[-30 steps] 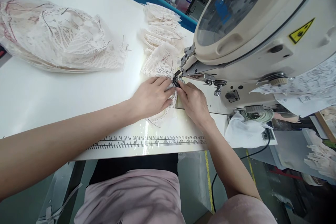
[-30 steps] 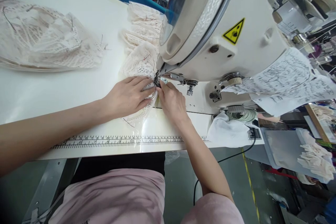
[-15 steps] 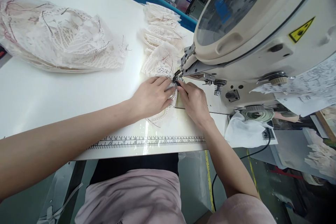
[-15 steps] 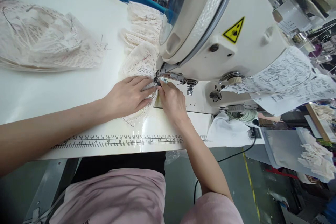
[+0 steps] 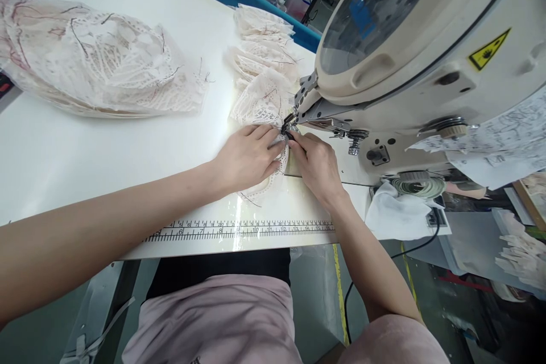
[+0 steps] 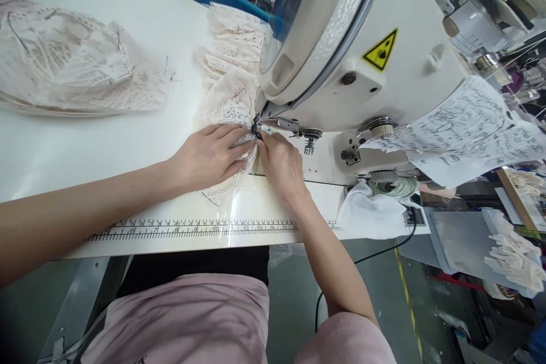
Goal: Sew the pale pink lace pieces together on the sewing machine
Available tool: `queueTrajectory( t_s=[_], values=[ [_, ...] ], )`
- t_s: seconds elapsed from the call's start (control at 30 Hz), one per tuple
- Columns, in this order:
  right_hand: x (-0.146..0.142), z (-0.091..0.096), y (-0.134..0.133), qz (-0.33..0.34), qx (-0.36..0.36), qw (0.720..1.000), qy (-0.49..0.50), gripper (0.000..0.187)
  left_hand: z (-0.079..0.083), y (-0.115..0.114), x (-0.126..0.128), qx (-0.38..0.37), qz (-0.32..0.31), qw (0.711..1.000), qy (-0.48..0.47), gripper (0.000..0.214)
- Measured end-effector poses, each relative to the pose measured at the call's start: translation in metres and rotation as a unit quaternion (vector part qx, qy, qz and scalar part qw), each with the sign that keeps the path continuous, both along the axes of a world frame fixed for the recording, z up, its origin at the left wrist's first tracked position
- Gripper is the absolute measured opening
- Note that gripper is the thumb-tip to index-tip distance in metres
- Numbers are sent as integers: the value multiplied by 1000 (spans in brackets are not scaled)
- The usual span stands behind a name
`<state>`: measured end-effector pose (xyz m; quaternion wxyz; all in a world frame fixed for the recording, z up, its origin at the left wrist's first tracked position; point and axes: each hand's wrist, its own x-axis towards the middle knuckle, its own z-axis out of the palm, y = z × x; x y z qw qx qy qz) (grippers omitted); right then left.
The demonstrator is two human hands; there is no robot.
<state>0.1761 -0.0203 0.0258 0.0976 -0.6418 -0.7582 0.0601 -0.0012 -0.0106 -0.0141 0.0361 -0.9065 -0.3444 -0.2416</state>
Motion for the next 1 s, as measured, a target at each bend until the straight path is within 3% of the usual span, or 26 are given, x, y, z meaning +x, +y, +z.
queueTrajectory(
  t_s=[0.43, 0.63, 0.8, 1.0],
  values=[
    [0, 2, -4, 6, -12, 1000, -22, 37, 1, 0, 0, -13, -2, 1000, -2, 38],
    [21, 2, -8, -52, -16, 995, -87, 40, 1, -1, -1, -13, -1, 1000, 9, 39],
    [54, -5, -9, -67, 56, 985, -151, 42, 2, 0, -1, -22, -2, 1000, 20, 39],
    [70, -11, -5, 22, 129, 980, -152, 37, 4, 1, 0, -31, -7, 999, 12, 38]
  ],
)
